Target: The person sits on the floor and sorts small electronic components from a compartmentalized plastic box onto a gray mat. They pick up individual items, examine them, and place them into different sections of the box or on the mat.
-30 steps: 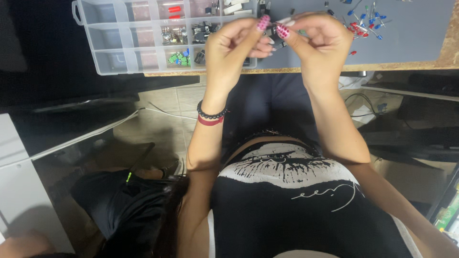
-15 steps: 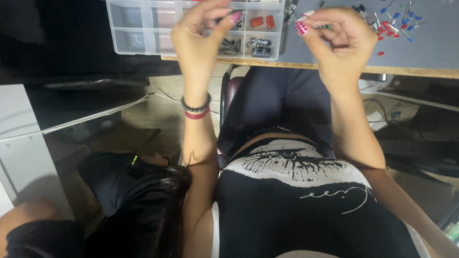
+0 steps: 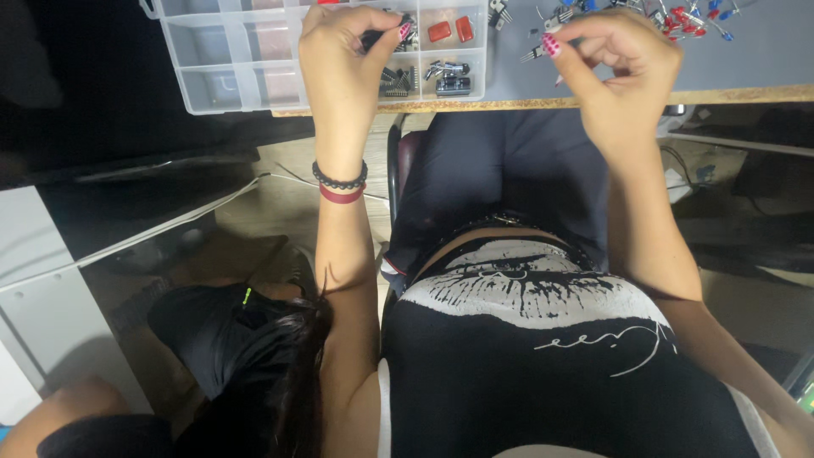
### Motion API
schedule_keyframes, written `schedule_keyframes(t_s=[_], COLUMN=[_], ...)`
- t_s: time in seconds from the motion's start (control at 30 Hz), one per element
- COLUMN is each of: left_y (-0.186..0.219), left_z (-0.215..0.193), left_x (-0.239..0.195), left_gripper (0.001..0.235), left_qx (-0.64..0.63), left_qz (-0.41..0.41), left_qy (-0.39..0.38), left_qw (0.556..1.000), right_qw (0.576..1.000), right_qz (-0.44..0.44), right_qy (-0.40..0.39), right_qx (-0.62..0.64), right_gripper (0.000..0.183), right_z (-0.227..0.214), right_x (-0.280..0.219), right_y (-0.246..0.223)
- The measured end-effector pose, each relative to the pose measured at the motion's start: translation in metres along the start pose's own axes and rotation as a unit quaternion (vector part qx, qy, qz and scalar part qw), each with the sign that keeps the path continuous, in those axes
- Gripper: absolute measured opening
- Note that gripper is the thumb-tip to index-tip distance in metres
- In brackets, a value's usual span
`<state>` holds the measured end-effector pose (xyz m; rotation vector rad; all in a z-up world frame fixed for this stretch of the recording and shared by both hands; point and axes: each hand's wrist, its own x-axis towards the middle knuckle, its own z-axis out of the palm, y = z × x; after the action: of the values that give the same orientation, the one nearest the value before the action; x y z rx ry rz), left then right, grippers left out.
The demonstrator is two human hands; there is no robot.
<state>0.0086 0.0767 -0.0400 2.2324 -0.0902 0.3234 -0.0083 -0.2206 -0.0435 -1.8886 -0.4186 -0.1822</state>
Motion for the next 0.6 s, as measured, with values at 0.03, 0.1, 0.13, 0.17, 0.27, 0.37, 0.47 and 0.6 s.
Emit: schedule_keyframes(t_s=[0.03, 0.1, 0.13, 0.17, 0.27, 0.37, 0.47, 0.6], left_y=[0.002, 0.008, 0.007, 0.006, 0.008, 0.009, 0.009, 0.021], left_z=[0.000, 0.000, 0.003, 0.006, 0.011, 0.011, 0.009, -0.001], left_x=[0.001, 0.002, 0.001, 0.000, -0.004, -0.009, -0.016, -0.025], left_gripper=[0.008, 0.011, 0.011, 0.010, 0.010, 0.012, 0.013, 0.015], left_qx=[-0.001, 0.027, 0.025, 0.040, 0.070, 0.082, 0.049, 0.004], left_qz=[0.000, 0.063, 0.064, 0.058, 0.031, 0.007, -0.004, -0.038], left_qy=[-0.001, 0.025, 0.024, 0.032, 0.047, 0.059, 0.076, 0.123], left_qw=[1.000, 0.997, 0.997, 0.997, 0.996, 0.995, 0.996, 0.992], right_qw=[1.000, 0.998, 0.998, 0.997, 0.996, 0.996, 0.993, 0.975], right_qz=[0.001, 0.053, 0.055, 0.065, 0.073, 0.057, 0.047, -0.003], right_qy=[0.001, 0.013, 0.014, 0.021, 0.033, 0.026, -0.003, -0.063], right_qx=[-0.001, -0.011, -0.013, -0.019, -0.037, -0.070, -0.108, -0.214], right_gripper=[0.005, 0.006, 0.006, 0.006, 0.008, 0.010, 0.012, 0.018], right_z=[-0.001, -0.004, -0.004, -0.005, -0.002, 0.003, 0.011, 0.022], right_x=[-0.002, -0.006, -0.006, -0.007, -0.002, 0.003, 0.011, 0.018], right_y=[0.002, 0.004, 0.006, 0.008, 0.007, 0.006, 0.004, 0.035])
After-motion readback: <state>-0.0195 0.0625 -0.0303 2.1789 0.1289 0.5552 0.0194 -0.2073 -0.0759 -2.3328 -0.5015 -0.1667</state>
